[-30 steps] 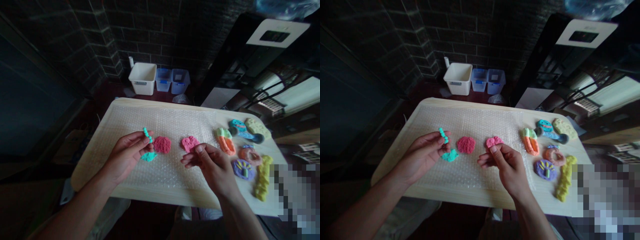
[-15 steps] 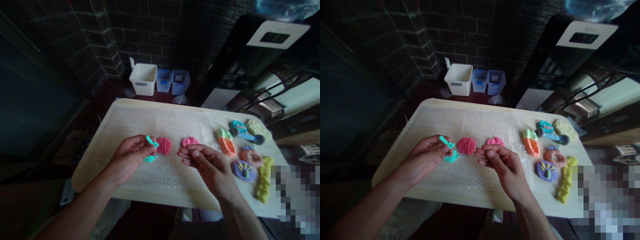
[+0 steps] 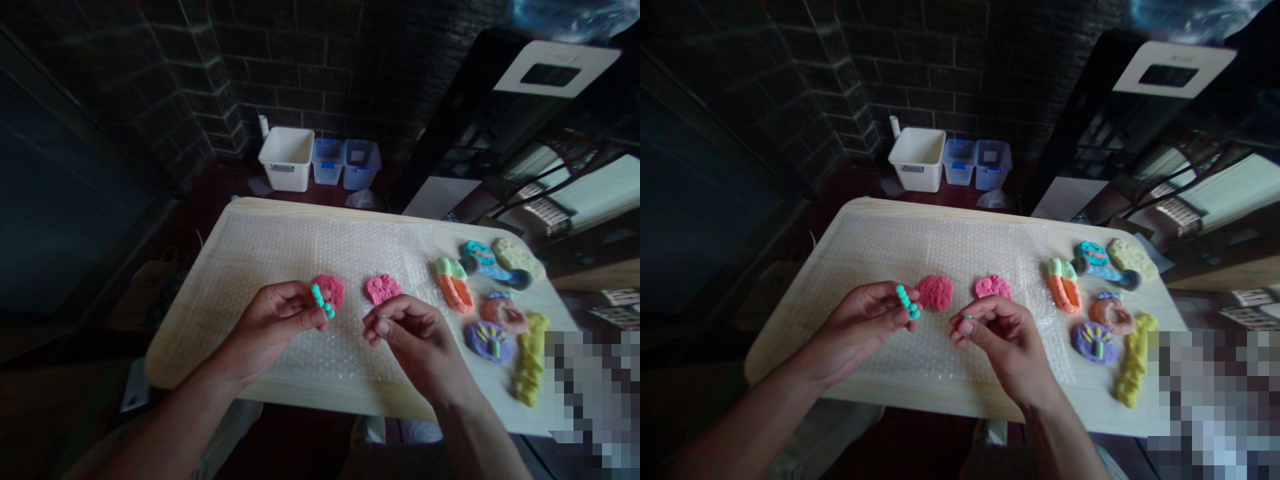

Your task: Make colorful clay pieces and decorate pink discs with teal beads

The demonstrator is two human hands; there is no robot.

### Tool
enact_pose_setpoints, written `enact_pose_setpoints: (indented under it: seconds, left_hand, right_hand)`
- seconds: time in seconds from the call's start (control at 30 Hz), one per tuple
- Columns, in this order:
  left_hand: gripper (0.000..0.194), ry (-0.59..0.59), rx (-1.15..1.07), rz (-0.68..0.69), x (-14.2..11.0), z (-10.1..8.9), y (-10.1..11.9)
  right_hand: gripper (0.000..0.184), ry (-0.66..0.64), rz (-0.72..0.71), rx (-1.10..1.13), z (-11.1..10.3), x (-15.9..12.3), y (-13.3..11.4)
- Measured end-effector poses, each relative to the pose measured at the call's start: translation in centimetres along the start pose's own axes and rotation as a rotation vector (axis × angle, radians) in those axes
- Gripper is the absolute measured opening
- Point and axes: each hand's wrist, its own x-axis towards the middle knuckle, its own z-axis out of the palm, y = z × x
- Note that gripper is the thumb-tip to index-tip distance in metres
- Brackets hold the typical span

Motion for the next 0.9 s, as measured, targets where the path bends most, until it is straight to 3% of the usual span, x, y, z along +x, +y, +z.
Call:
enact_pose_setpoints:
  seconds: [0.37, 0.6, 0.73, 0.9]
  left_hand:
    - [0.016, -0.011, -0.054, -0.006, 0.1, -0.3, 0.2]
    - [0.016, -0.006, -0.079, 0.001, 0.1, -0.6, 0.3]
    - [0.019, 0.004, -0.084, -0.015, 0.0, -0.6, 0.1]
    - [0.020, 0.022, -0.078, -0.027, 0.1, -0.6, 0.2]
  right_hand:
    - [0.019, -0.085, 0.116, 0.143, 0.7, -0.5, -0.6]
    - [0.023, -0.109, -0.048, 0.102, 0.3, -0.5, -0.3]
    - [0.017, -0.144, -0.008, 0.042, 0.3, -0.8, -0.5]
    - [0.017, -0.232, 0.010, 0.136, 0.4, -1.1, -0.7]
